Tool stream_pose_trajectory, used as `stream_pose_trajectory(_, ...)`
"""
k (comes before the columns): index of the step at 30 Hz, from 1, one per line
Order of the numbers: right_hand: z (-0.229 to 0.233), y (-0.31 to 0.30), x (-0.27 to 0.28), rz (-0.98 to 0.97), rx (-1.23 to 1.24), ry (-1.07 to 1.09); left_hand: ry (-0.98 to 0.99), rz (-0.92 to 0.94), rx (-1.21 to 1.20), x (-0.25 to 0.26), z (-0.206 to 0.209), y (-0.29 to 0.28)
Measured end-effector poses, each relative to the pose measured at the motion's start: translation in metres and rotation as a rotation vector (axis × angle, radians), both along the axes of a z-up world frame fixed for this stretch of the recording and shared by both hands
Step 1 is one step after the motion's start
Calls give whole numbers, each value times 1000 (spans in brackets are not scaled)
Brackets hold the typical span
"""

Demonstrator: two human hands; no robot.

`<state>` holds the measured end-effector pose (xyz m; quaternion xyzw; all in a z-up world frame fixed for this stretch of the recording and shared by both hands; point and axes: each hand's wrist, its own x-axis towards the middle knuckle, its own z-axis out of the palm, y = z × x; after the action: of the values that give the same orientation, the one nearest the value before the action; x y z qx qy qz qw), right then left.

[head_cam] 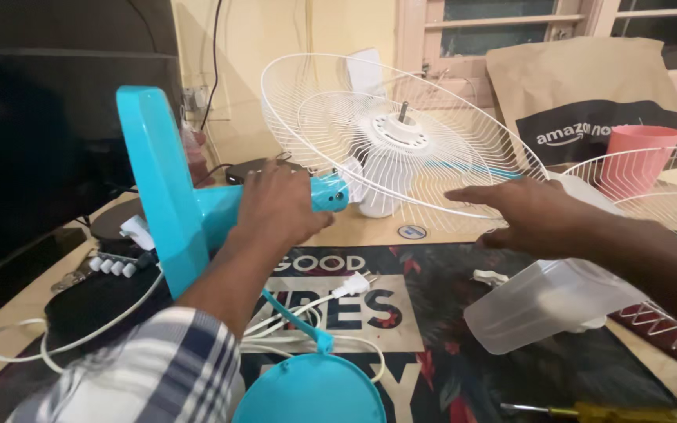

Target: The person disassembles a small blue table fan by removing the front grille and fan blades. They then open the rear housing and use a screwdriver to adjust the internal wiring and switch assembly.

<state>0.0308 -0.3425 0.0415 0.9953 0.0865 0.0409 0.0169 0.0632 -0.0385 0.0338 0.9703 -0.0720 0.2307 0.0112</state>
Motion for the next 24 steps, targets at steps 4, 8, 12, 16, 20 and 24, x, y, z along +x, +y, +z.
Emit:
stream_pose_trajectory(4,-11,-5,6,135,8,-115,35,12,-110,-41,3,2)
stream_pose_trajectory(8,-23,-12,-7,365,6,-408,26,6,-189,-78,4,1)
stream_pose_trajectory(12,-25,-8,-43,187,333,-399,-28,-81,-329,-109,1,-5)
stream_pose_trajectory(16,-20,3,-81,-29,550,-387,-79,-145,-638,-127,-2,-22)
stream_pose_trajectory(20,-12,17,-109,-186,868,-359,-130,-210,-876,-151,-8,-34)
stream_pose_trajectory(24,-20,26,-125,-252,1245,-247,-173,-240,-1008,-171,-14,-36)
